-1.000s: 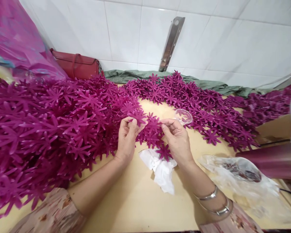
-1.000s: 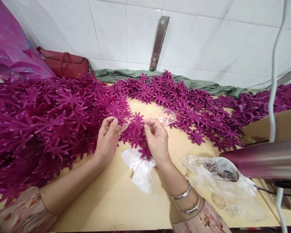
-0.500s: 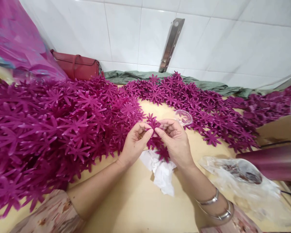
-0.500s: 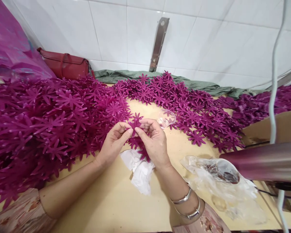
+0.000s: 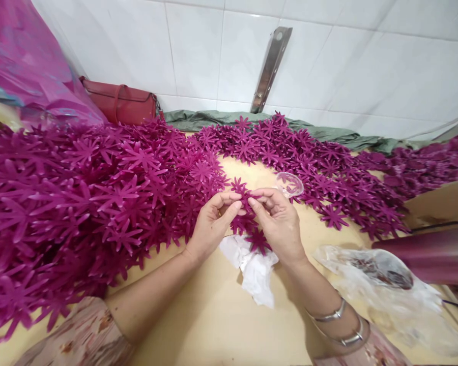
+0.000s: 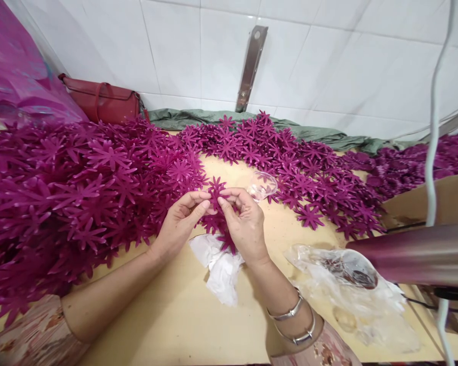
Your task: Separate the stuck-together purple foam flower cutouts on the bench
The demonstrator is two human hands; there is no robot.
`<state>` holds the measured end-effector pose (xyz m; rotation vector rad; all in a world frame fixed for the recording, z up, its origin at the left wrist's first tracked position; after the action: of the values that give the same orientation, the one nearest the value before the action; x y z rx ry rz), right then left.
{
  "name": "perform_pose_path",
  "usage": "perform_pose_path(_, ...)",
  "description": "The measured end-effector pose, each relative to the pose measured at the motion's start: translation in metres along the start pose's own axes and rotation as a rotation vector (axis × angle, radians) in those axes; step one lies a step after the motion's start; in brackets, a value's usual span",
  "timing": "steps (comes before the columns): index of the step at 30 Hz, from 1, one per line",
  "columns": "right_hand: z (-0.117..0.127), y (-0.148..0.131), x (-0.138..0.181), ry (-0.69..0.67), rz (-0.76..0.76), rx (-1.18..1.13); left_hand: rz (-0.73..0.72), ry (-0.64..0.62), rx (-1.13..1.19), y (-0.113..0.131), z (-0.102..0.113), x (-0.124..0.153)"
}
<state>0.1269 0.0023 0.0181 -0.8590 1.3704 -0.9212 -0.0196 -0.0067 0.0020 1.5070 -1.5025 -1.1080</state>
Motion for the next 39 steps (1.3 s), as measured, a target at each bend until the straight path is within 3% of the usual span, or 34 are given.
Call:
perform_pose_path(6,-0.001,-0.002,0.004,-0.044,0.112,0.179,-0.045,0.005,-0.041,0.002,0.001,0.000)
perform_pose_path(12,0.001,-0.001,0.002,0.028,0.173,0.228,-0.029,-0.004,-0.098,0.004,0.002,0.001)
perform_pose_path(19,0.000,-0.002,0.000,0.070,0.222,0.108,0.020,0.048,0.047,-0.003,0.002,-0.001)
perform_pose_path(24,0.009,0.003,-0.004,0.235,0.203,0.089,0.028,0.170,0.224,-0.003,0.008,-0.006)
perform_pose_path(28,0.009,0.006,-0.003,0.209,0.176,0.120,0.026,0.200,0.261,-0.001,0.010,-0.007)
perform_pose_path(36,0.004,0.003,0.001,0.077,0.183,0.242,-0.037,0.047,0.125,-0.001,0.005,-0.004)
perform_pose_path(39,0.002,0.000,0.000,0.018,0.087,0.119,-0.040,-0.066,0.056,0.002,0.003,-0.001)
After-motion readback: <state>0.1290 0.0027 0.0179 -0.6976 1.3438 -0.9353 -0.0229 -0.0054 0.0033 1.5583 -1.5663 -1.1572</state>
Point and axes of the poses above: each hand's wrist, its own x-axis away from the middle knuckle, its own z-axis out of the back of the hand, y = z × x, the point moved 1 cm from there along -x, towards the middle knuckle, and after that the axes turned 6 degrees about z, right-handed, at the moved point
